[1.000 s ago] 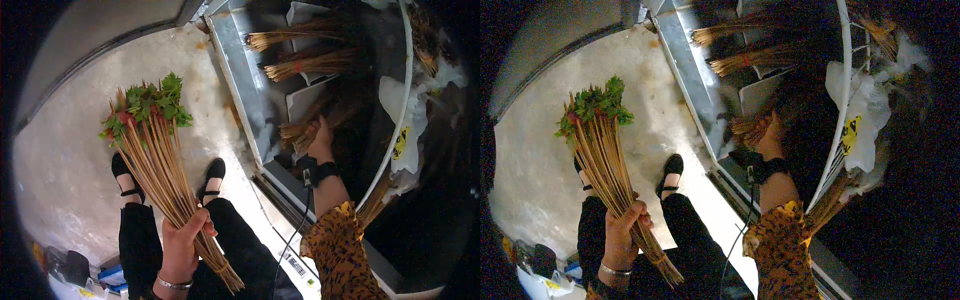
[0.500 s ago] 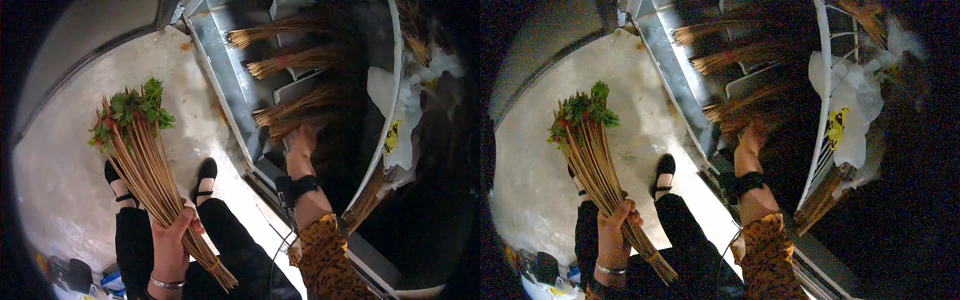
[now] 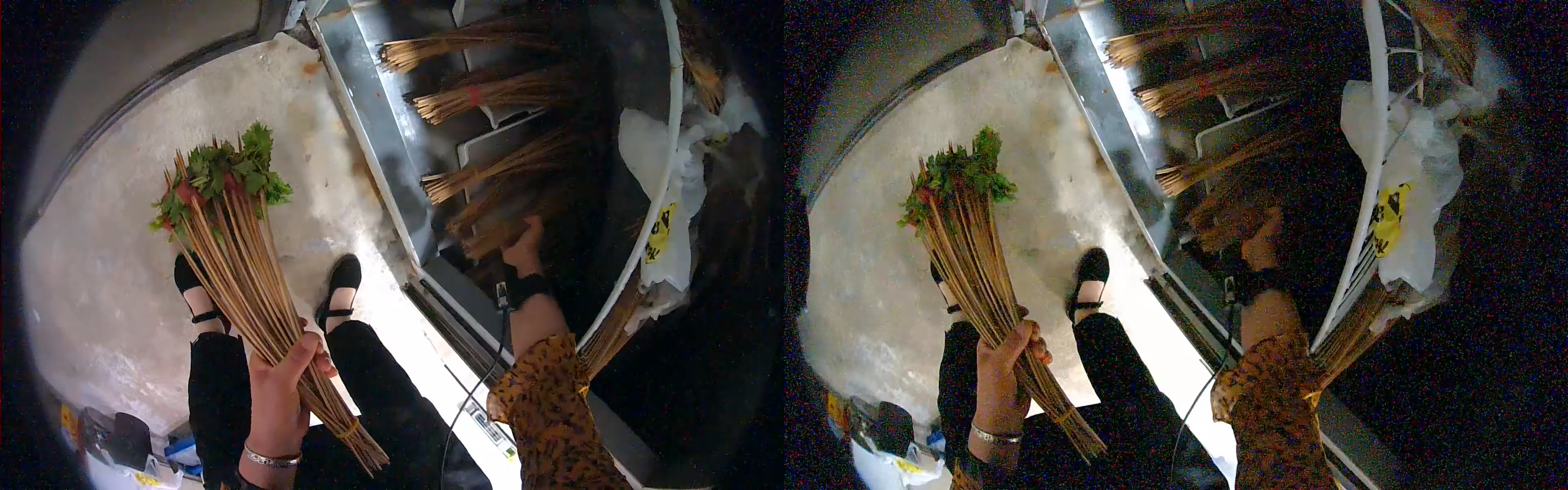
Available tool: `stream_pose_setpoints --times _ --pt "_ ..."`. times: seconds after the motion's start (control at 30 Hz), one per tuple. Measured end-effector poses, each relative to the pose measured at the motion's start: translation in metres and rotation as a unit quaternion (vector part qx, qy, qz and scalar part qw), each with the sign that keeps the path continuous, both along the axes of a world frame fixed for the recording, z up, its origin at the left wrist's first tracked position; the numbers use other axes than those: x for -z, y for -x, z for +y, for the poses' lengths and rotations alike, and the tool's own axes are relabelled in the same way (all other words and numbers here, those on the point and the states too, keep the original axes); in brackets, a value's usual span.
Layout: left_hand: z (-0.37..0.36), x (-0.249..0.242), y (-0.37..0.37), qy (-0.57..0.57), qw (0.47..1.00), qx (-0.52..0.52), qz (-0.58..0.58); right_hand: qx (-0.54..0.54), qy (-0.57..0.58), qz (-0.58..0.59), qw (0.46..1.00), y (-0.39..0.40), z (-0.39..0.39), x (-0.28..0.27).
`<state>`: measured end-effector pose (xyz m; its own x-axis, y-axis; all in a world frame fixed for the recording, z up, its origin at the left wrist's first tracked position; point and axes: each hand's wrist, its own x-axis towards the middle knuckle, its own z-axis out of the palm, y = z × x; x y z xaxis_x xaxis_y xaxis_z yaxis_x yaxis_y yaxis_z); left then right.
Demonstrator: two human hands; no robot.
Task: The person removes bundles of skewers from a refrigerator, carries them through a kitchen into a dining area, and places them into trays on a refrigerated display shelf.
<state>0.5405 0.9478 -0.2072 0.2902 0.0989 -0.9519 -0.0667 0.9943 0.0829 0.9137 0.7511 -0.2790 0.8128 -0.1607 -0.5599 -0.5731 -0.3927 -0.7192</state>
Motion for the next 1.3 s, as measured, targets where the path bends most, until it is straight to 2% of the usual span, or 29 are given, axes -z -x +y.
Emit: stream_pose_setpoints --times 0.1,0.2,0.23,0.27,0.3,0.33,0.37,0.4,0.43,0.5,0.53,0.63,0.67,0.7,0.73,0.8,0.83,0.9,0.93,0.97,1.0,1.03,1.07,1.1,1.13,1.17,1.2,1.23,1.3 --pt "-0.001 0.002 0.0 0.001 1.0 0.014 -0.013 0.066 0.06 0.062 0.994 -0.047 -0.057 0.01" --pt "-0.002 0.002 0.0 -0.003 1.0 0.018 -0.009 0.031 -0.01 0.055 0.998 -0.01 -0.015 -0.007" --pt "-0.002 0.002 0.0 -0.008 1.0 0.019 -0.002 0.032 -0.01 0.055 0.998 -0.01 -0.027 -0.008" --pt "-0.003 0.002 0.001 -0.008 1.0 0.019 -0.002 -0.311 0.215 -0.088 0.922 -0.011 -0.045 -0.008" --pt "-0.003 0.003 0.001 -0.006 1.0 0.013 -0.004 -0.594 0.398 -0.214 0.666 -0.009 -0.049 -0.009" --pt "-0.003 0.003 0.0 -0.005 1.0 0.006 -0.006 -0.594 0.397 -0.216 0.665 -0.012 -0.048 -0.003" --pt "-0.002 0.002 -0.001 -0.007 1.0 0.004 -0.008 -0.448 0.349 -0.168 0.806 -0.015 -0.045 0.008" --pt "-0.001 0.0 -0.002 -0.006 1.0 -0.003 -0.003 -0.281 0.286 -0.109 0.91 -0.012 -0.037 0.017" --pt "-0.001 0.0 -0.003 -0.006 1.0 -0.01 0.001 -0.281 0.285 -0.11 0.91 -0.001 -0.011 0.015" --pt "-0.003 0.002 0.0 -0.009 1.0 -0.001 -0.005 -0.143 0.245 -0.243 0.927 0.026 0.052 -0.007" --pt "-0.005 0.002 0.0 -0.011 1.0 0.006 -0.012 -0.143 0.245 -0.244 0.927 0.025 0.051 -0.006" --pt "-0.002 0.002 0.0 -0.006 1.0 0.016 -0.01 -0.174 0.264 -0.26 0.912 0.021 0.047 0.004" --pt "0.0 0.002 -0.002 -0.006 1.0 0.017 -0.007 -0.249 0.383 -0.368 0.81 0.02 0.047 0.011" --pt "0.0 0.001 -0.004 -0.01 1.0 0.004 -0.001 -0.314 0.486 -0.46 0.673 0.021 0.05 0.014" --pt "0.0 0.0 -0.005 -0.012 1.0 -0.008 0.005 -0.314 0.487 -0.458 0.674 0.02 0.053 0.017" --pt "-0.002 0.001 -0.005 -0.014 1.0 -0.007 0.003 -0.421 0.374 -0.328 0.759 0.012 0.068 0.024" --pt "-0.002 0.002 -0.005 -0.017 1.0 -0.008 0.0 -0.421 0.374 -0.327 0.759 -0.002 0.063 0.03" --pt "0.0 0.004 -0.003 -0.013 1.0 0.001 0.005 -0.597 0.43 -0.289 0.613 -0.045 0.037 0.056" --pt "0.001 0.004 -0.003 -0.009 1.0 0.01 0.009 -0.597 0.427 -0.291 0.614 -0.057 0.032 0.076" --pt "0.001 0.003 -0.003 -0.012 1.0 0.009 0.009 -0.42 0.291 -0.232 0.828 -0.068 0.029 0.096" --pt "0.001 0.003 -0.003 -0.006 1.0 0.005 0.005 -0.202 0.126 -0.148 0.96 -0.074 0.026 0.108" --pt "0.001 0.002 -0.003 0.001 1.0 0.002 0.001 -0.201 0.125 -0.148 0.96 -0.073 0.021 0.114" --pt "0.0 0.002 -0.003 0.0 1.0 0.003 0.001 -0.346 0.263 -0.304 0.848 -0.071 0.014 0.117" --pt "0.0 0.002 -0.004 -0.001 1.0 -0.002 -0.002 -0.465 0.379 -0.438 0.67 -0.068 0.01 0.118" --pt "-0.001 0.002 -0.004 -0.001 1.0 -0.005 -0.004 -0.463 0.379 -0.437 0.672 -0.06 0.02 0.104" --pt "-0.001 0.001 -0.003 -0.001 1.0 -0.003 -0.002 -0.39 0.165 -0.28 0.862 -0.048 0.045 0.074" --pt "0.0 0.0 -0.004 -0.003 1.0 0.006 0.005 -0.274 -0.067 -0.094 0.955 -0.039 0.067 0.046" --pt "-0.001 -0.001 -0.006 -0.004 1.0 0.015 0.01 -0.274 -0.065 -0.096 0.955 -0.034 0.078 0.026" --pt "-0.001 -0.004 -0.009 -0.009 1.0 0.026 -0.002 -0.032 -0.176 0.077 0.981 -0.025 0.095 -0.004"
